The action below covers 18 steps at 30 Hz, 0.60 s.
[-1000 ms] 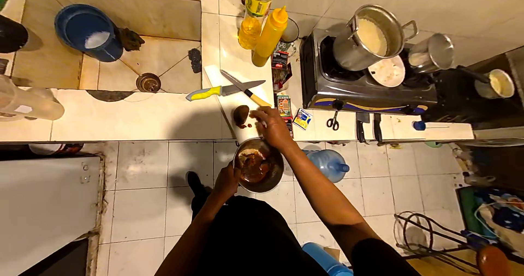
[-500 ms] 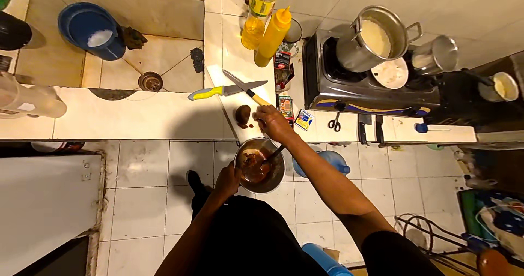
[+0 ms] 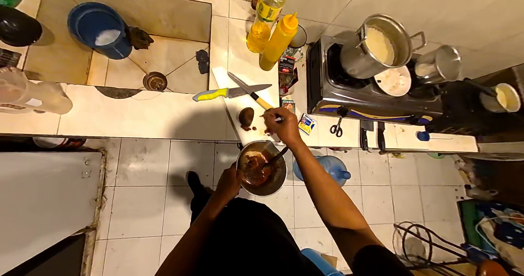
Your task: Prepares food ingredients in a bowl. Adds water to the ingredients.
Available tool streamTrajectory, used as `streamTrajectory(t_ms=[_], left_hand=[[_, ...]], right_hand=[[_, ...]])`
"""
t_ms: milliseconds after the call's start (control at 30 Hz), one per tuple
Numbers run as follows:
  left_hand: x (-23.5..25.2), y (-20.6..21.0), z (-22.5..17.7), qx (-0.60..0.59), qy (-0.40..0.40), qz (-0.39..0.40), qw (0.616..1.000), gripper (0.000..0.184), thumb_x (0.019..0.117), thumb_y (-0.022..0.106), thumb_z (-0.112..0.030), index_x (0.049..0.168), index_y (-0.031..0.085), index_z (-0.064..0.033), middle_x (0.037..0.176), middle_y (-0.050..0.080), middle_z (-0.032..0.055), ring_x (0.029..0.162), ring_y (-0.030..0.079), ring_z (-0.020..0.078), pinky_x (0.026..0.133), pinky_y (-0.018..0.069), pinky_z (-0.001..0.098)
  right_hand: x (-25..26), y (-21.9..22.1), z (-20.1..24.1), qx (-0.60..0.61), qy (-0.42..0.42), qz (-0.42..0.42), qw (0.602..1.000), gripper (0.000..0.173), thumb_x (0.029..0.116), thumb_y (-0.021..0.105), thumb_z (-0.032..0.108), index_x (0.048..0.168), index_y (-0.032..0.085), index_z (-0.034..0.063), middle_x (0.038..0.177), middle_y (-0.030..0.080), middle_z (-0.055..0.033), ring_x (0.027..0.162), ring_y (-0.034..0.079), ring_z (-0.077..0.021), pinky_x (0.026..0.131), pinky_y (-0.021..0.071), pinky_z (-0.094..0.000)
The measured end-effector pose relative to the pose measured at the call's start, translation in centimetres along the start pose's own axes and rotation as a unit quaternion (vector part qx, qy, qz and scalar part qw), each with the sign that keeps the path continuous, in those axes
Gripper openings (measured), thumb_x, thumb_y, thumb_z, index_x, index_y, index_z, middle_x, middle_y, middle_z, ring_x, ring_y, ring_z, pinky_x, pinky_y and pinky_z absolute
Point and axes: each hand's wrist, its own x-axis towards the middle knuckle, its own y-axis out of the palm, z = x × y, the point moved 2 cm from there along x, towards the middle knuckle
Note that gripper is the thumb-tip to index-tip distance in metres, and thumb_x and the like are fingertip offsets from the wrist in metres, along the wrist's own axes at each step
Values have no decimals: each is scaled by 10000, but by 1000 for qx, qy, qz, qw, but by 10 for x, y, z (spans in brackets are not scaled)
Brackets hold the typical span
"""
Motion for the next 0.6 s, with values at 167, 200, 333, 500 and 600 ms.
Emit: streamTrajectory(t_ms=[167,200,333,500,600], left_hand=[[1,0,2,-9,-12,14,1000,407,1120,344,-235,1411,488,11,861,631,147,630,640,213,639,579,390],[1,0,2,-9,-13,16,1000,408,1120,342,-231,1417,483,12,863,632,149,633,643,215,640,581,391],[3,1,4,-11,-14,16,1000,391,1116,351,-218,1408,490,3,860,638,139,621,646,203,625,583,381],[3,2,6,-13,-9,15,1000,393,1119,348,-233,1391,497,8,843,632,126,604,639,187,610,583,367],[3,3,5,3,2,3,1000,395,1116,353,-224,1398,510,2,909,654,144,699,663,211,683,580,389]], right_hand=[[-39,-20,19,16,31,96,995,220,972,685,112,1169,702,13,1116,692,-152,927,697,-226,822,605,-417],[-51,-18,22,3,28,138,990,225,988,673,155,1163,716,21,1130,700,-138,980,700,-222,881,600,-420],[-76,-1,31,-34,22,231,972,244,1020,614,255,1083,772,80,1156,730,-83,1129,674,-201,1042,519,-421],[-48,26,40,-85,40,88,992,278,976,702,287,1124,754,58,1145,708,-143,1140,646,-327,1003,518,-519],[-29,50,39,-120,33,22,992,372,939,745,356,1156,740,54,1169,684,-169,1128,620,-380,965,510,-566]])
